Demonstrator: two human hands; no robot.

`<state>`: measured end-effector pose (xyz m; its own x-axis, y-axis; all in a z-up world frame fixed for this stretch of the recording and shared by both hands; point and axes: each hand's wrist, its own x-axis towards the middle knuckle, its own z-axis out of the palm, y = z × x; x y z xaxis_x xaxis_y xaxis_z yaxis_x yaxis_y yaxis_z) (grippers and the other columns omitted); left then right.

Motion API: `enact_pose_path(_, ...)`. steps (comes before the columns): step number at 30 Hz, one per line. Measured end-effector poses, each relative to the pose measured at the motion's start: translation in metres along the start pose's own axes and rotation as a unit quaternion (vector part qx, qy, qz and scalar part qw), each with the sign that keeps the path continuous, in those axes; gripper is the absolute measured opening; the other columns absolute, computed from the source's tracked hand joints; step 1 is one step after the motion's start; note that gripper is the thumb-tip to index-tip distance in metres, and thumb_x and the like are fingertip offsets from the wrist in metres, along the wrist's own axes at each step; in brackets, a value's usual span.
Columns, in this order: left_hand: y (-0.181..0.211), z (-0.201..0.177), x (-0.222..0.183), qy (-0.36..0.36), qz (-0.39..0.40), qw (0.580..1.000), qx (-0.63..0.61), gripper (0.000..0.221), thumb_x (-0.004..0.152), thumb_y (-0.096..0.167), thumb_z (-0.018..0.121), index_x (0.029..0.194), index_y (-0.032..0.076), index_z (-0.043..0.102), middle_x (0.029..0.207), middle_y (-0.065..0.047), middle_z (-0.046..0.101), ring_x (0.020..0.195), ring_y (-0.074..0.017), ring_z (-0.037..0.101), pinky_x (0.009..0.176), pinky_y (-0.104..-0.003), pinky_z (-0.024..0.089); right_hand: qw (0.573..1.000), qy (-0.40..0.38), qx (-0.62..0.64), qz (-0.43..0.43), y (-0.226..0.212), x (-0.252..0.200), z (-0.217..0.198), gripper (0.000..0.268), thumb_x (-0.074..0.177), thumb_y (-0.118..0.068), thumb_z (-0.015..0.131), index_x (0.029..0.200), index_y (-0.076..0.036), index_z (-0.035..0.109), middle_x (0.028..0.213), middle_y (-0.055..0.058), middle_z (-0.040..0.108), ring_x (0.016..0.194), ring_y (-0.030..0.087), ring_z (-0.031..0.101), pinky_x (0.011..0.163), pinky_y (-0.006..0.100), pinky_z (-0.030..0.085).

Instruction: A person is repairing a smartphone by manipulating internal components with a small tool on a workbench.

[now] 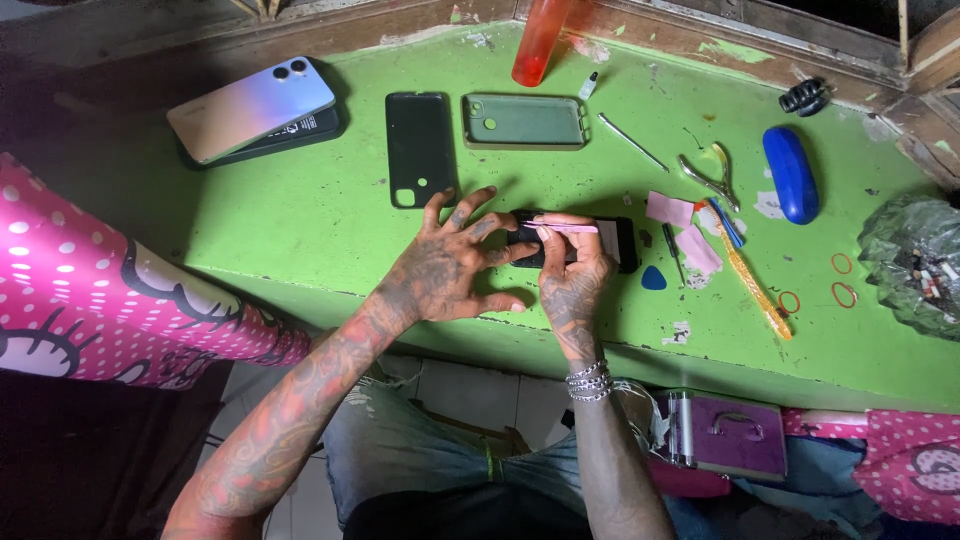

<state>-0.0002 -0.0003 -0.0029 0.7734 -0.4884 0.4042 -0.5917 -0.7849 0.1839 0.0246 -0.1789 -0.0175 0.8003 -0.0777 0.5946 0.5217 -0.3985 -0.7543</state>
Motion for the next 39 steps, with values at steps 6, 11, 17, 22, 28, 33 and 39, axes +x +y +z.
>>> enact_pose_path(6, 0.001, -0.003, 0.0, 0.001, -0.005, 1.0, -0.002, 0.069, 0.08, 0.084, 0.055, 0.128, 0.037, 0.067, 0.132, 0.002, 0.05, 0.145, -0.0299, 0.025, 0.111, -0.059, 0.018, 1.0, -0.012, 0.018, 0.001, 0.001, -0.001, 0.0, 0.01, 0.096, -0.01, 0.072, 0.104, -0.015, 0.073, 0.094, 0.008, 0.079, 0.097, 0.026, 0.075, 0.089, 0.039, 0.057)
enact_pose_path(11, 0.001, -0.005, 0.0, 0.002, -0.004, 1.0, 0.001, 0.068, 0.081, 0.084, 0.054, 0.128, 0.036, 0.067, 0.136, -0.001, 0.048, 0.146, -0.0325, 0.023, 0.111, -0.06, 0.018, 1.0, -0.018, 0.019, 0.006, -0.004, 0.0, -0.002, 0.01, 0.097, -0.009, 0.071, 0.106, -0.014, 0.072, 0.095, 0.008, 0.079, 0.098, 0.026, 0.075, 0.089, 0.039, 0.057)
enact_pose_path(17, 0.001, -0.004, 0.0, 0.0, -0.001, 1.0, 0.0, 0.068, 0.081, 0.083, 0.054, 0.127, 0.035, 0.068, 0.138, -0.001, 0.049, 0.148, -0.0321, 0.022, 0.112, -0.06, 0.017, 1.0, -0.019, 0.019, 0.005, -0.004, 0.0, -0.004, 0.01, 0.098, -0.009, 0.07, 0.107, -0.014, 0.071, 0.096, 0.009, 0.079, 0.099, 0.027, 0.075, 0.089, 0.039, 0.056)
enact_pose_path(22, 0.001, -0.003, 0.0, 0.0, -0.003, 1.0, 0.004, 0.068, 0.08, 0.084, 0.054, 0.128, 0.037, 0.067, 0.137, -0.001, 0.048, 0.146, -0.032, 0.023, 0.112, -0.06, 0.018, 1.0, -0.017, 0.021, -0.004, -0.002, 0.0, -0.003, 0.01, 0.098, -0.008, 0.07, 0.106, -0.013, 0.071, 0.096, 0.009, 0.079, 0.097, 0.027, 0.075, 0.087, 0.038, 0.057)
enact_pose_path(28, 0.002, -0.004, 0.001, -0.006, -0.006, 1.0, 0.0, 0.067, 0.081, 0.083, 0.055, 0.128, 0.037, 0.067, 0.139, 0.0, 0.047, 0.147, -0.0317, 0.022, 0.112, -0.06, 0.018, 1.0, -0.016, 0.025, -0.01, -0.009, 0.002, -0.004, 0.009, 0.097, -0.009, 0.071, 0.105, -0.014, 0.072, 0.096, 0.007, 0.079, 0.097, 0.026, 0.075, 0.085, 0.037, 0.058)
enact_pose_path(33, 0.002, -0.009, 0.001, -0.021, -0.013, 1.0, -0.012, 0.068, 0.081, 0.084, 0.053, 0.13, 0.038, 0.066, 0.137, -0.002, 0.048, 0.147, -0.032, 0.022, 0.111, -0.06, 0.018, 0.999, -0.02, 0.002, -0.044, -0.006, 0.0, -0.007, 0.01, 0.096, -0.009, 0.074, 0.102, -0.015, 0.073, 0.097, 0.003, 0.078, 0.095, 0.025, 0.074, 0.082, 0.034, 0.059)
enact_pose_path(39, 0.003, -0.01, 0.001, -0.033, -0.017, 0.999, 0.004, 0.067, 0.08, 0.084, 0.053, 0.127, 0.038, 0.068, 0.139, -0.002, 0.048, 0.147, -0.0317, 0.023, 0.111, -0.06, 0.019, 0.998, -0.041, 0.024, -0.041, -0.013, -0.003, -0.007, 0.008, 0.097, -0.005, 0.071, 0.102, -0.011, 0.071, 0.102, 0.008, 0.077, 0.099, 0.029, 0.074, 0.085, 0.038, 0.058)
